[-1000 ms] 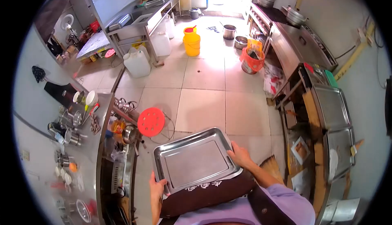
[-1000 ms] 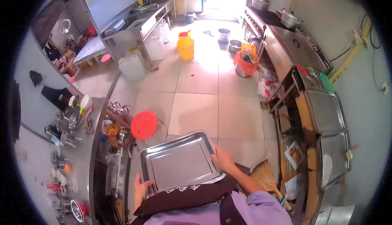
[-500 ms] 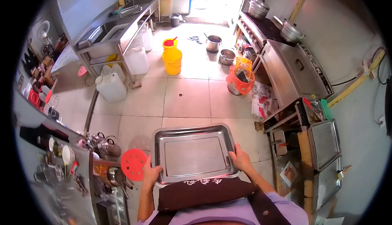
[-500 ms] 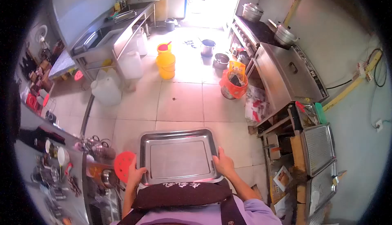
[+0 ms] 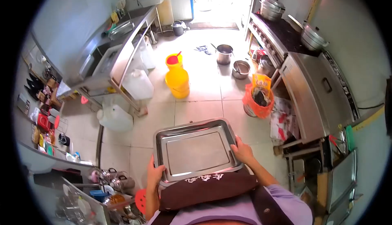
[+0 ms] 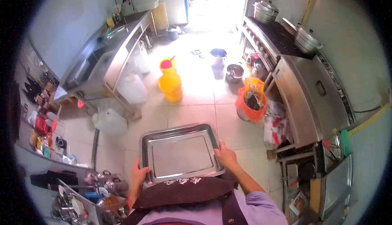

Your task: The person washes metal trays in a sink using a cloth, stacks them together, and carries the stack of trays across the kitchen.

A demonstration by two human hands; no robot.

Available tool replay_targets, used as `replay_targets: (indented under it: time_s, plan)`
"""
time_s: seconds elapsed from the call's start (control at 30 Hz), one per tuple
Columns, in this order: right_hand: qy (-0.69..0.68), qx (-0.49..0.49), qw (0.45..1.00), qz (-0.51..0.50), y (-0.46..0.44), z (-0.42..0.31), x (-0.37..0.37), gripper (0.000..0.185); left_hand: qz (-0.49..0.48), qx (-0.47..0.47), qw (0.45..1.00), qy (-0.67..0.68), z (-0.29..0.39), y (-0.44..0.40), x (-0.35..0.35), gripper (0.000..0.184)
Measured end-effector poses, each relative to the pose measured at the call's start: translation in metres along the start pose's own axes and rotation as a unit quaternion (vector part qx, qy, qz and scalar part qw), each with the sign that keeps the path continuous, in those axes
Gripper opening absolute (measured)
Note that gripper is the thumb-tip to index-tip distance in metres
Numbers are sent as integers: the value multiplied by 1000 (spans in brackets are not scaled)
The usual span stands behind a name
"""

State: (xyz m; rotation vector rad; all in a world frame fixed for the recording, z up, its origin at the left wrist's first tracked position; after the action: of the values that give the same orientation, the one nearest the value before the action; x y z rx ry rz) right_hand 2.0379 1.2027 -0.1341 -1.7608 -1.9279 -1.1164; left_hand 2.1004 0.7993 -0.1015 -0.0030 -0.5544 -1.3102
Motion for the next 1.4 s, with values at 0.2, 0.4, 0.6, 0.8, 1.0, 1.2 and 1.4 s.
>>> replay_targets:
  time_s: [0.2, 0.4, 0.6, 0.8, 1.0, 1.2, 1.4]
  plan:
    - [40, 23, 997, -60, -143, -32, 30, 58, 18, 50, 997, 49, 33, -109, -32, 68]
    - [58, 25, 996, -66, -292, -44, 42, 58, 21, 73, 997, 32, 86, -239, -71, 68]
    - [54, 11, 998, -21, -454, -103, 97, 59, -3, 2, 997, 73, 167, -434, -100, 67]
    - [25, -31, 999, 6, -562, -155, 152, 58, -53, -7, 996, 75, 224, -580, -123, 59]
    - [8, -103, 994, -22, -685, -148, 162, 57, -84, -17, 996, 32, 267, -718, -166, 69]
    - [-20, -36, 999, -14, -871, -190, 197, 55, -64, 38, 997, 32, 329, -850, -199, 72]
    - [-23, 55, 997, -54, -1038, -257, 251, 63, 54, -50, 996, -43, 396, -963, -206, 73]
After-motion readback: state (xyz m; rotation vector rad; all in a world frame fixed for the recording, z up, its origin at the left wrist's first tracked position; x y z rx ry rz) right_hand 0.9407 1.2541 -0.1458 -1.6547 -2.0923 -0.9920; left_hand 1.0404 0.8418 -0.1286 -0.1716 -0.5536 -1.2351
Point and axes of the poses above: each hand's wrist, its own y-axis away from the middle knuckle, its own x-axis out of the back of the hand, z = x × y, the point moved 9 cm from there along -y, towards the middle knuckle, and after that the axes turned 10 degrees about -y, right-handed, at the moved point
